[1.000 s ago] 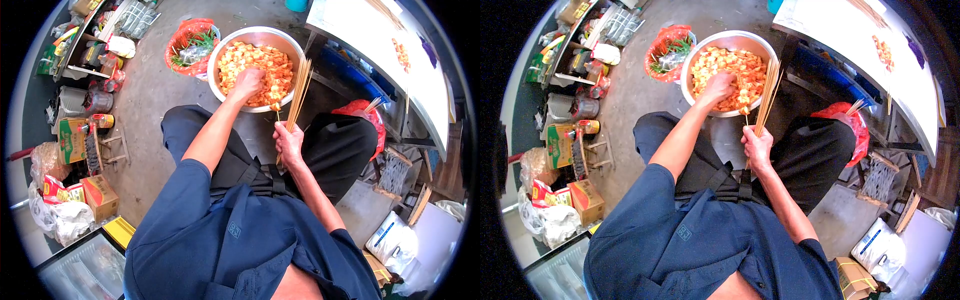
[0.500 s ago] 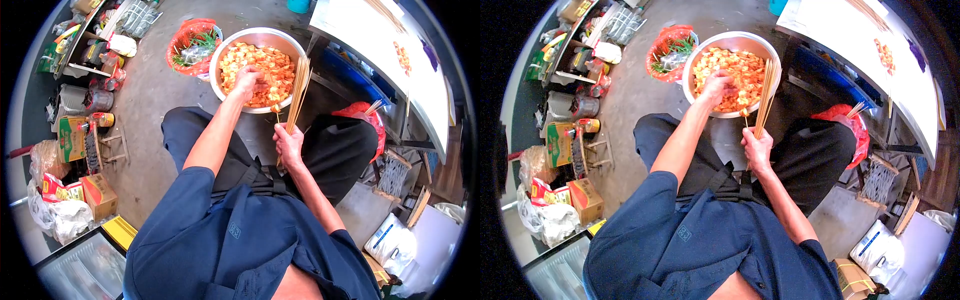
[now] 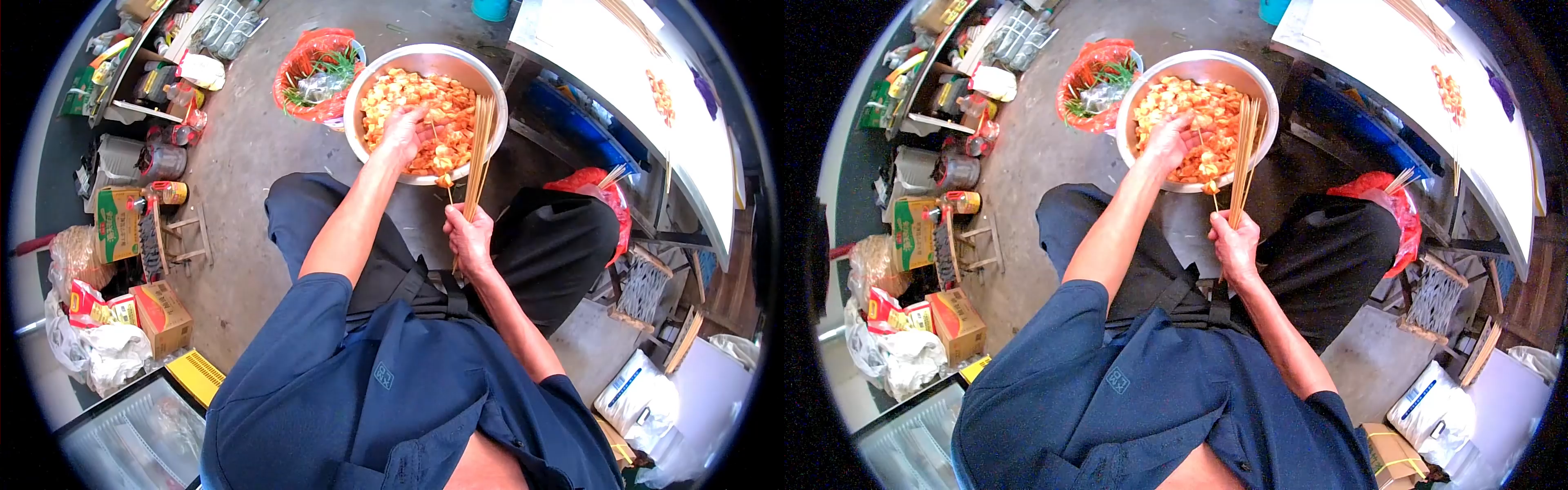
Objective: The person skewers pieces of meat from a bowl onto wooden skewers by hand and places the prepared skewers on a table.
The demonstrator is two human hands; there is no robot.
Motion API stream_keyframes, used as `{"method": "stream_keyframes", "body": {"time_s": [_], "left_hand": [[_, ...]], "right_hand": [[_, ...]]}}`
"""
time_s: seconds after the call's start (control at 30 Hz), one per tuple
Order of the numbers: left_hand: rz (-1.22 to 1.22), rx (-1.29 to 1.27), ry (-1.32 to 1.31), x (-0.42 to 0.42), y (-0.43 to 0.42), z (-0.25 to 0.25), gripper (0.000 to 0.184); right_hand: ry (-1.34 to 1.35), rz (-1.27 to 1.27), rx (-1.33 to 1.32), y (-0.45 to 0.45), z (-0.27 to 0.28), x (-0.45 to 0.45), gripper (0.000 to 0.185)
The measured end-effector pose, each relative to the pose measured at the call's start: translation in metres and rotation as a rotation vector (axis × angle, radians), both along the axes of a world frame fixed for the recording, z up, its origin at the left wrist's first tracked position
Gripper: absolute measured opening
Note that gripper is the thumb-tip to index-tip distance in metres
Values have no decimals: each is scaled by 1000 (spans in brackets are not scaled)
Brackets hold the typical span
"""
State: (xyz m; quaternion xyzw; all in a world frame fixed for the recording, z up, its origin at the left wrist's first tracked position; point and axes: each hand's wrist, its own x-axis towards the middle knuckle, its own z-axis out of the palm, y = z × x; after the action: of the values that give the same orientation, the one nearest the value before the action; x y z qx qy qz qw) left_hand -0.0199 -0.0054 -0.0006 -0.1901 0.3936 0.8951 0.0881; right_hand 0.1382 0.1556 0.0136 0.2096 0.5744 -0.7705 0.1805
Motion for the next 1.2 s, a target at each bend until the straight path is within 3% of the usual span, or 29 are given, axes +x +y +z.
{"method": "stream_keyframes", "body": {"time_s": [0.6,1.0,1.07,1.2], "left_hand": [[39,-120,81,-6,-4,-13,15],[2,-360,95,0,-1,-3,18],[-109,-486,70,2,1,-9,18],[18,-309,98,0,0,-11,18]], "right_hand": [[-36,27,20,2,6,0,10],[32,28,91,1,-4,5,11],[76,-10,106,1,-4,3,12],[107,-5,165,5,1,-9,12]]}}
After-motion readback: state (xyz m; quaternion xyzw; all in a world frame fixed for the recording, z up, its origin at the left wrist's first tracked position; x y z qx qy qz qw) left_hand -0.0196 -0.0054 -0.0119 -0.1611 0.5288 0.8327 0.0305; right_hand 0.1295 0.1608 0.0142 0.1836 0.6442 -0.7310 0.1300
